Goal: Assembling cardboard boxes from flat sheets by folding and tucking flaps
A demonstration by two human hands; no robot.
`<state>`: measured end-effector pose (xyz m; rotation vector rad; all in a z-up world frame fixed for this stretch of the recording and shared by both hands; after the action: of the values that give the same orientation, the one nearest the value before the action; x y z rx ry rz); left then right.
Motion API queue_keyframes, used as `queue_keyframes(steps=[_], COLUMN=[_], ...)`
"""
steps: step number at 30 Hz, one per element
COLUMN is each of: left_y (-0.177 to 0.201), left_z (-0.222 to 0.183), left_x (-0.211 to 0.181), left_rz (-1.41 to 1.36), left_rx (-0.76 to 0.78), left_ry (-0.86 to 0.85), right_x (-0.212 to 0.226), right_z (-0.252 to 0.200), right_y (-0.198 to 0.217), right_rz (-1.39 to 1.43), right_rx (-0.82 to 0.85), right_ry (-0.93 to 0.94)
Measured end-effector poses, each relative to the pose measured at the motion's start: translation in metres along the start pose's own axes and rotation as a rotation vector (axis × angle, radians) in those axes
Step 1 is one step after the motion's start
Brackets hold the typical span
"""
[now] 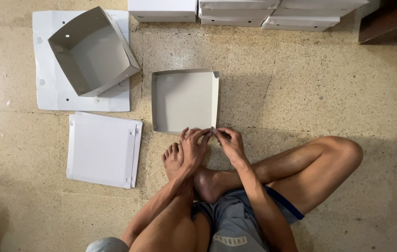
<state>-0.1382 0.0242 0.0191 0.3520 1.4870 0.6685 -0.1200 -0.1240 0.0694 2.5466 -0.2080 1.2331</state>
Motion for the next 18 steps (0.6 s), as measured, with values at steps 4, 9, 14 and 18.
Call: queue_keyframes(steps=[4,9,14,18], left_y=[-0.004,-0.014,-0.015,-0.013], left_z=[0.006,0.007,0.005,0.005], left_x=[-0.024,-0.024,-0.028,-0.028], left_rz=[-0.016,-0.038,-0.011,0.013], left_rx=[-0.018,-0.005,0.001,-0.052], left_ry=[0.001,-0.064,-0.079,-0.11], right_x=[-0.011,-0.016,-0.018,-0.024], right_z=[0.009,0.012,0.011,0.009], right_y=[0.008,0.013,0.011,0.009], right_rz=[-0.021,0.023,0.026,0.042], right_rx=[-0.027,-0.087,-0.135,-0.122], right_ry=[0.009,-0.069,-0.104,-0.068])
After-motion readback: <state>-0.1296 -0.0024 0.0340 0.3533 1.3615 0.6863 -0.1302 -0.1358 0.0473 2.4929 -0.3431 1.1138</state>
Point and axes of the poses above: each hand's wrist, its own z-axis towards the middle knuckle, its own y-axis out of the back of the hand, x = y × z, the point moved 2 cm from there along z, towards the middle knuckle, and after that the axes turned 12 degrees about -x, right-handed, at the moved point
